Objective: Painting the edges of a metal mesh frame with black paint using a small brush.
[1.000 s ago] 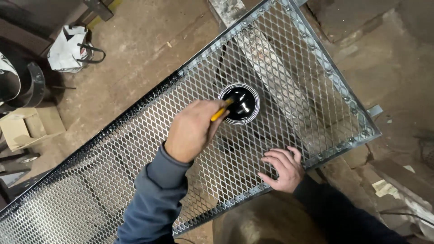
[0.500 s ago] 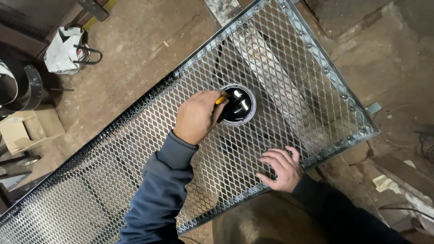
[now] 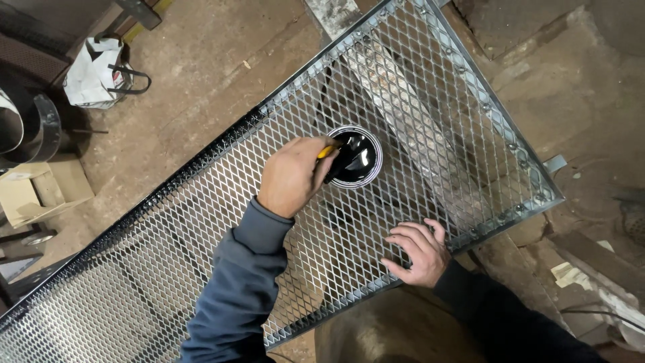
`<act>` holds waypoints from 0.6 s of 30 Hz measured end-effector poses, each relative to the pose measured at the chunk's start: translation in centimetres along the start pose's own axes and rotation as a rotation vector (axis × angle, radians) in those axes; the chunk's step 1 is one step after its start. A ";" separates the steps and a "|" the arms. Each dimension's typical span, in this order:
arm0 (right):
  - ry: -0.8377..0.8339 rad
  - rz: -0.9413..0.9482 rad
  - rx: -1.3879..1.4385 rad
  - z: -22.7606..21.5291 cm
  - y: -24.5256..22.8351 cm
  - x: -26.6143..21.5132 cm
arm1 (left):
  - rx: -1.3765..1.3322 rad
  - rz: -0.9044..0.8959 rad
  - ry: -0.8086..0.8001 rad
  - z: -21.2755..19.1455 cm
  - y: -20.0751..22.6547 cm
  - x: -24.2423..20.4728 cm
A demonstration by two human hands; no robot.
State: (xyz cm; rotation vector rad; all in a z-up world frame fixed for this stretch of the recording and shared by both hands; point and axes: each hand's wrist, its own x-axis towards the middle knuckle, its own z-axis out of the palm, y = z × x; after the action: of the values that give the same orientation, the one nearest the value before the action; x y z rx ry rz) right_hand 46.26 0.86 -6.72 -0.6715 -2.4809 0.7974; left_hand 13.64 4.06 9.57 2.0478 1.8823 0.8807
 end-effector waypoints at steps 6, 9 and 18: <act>0.017 0.021 0.012 -0.6 -0.8 0.6 | -0.856 -0.516 0.504 4.3 -3.7 -7.7; 0.041 0.037 0.014 -0.5 -1.0 0.8 | -1.578 -0.637 0.622 5.3 -4.0 -9.6; 0.022 0.013 -0.019 -0.3 -0.8 0.7 | -1.009 -0.692 0.958 3.9 -8.2 -10.4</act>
State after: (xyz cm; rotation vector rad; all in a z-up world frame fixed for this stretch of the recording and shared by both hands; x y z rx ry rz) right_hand 45.59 0.78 -5.80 -0.7002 -2.4693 0.7686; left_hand 9.03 -3.79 -0.79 0.3241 1.6277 2.1431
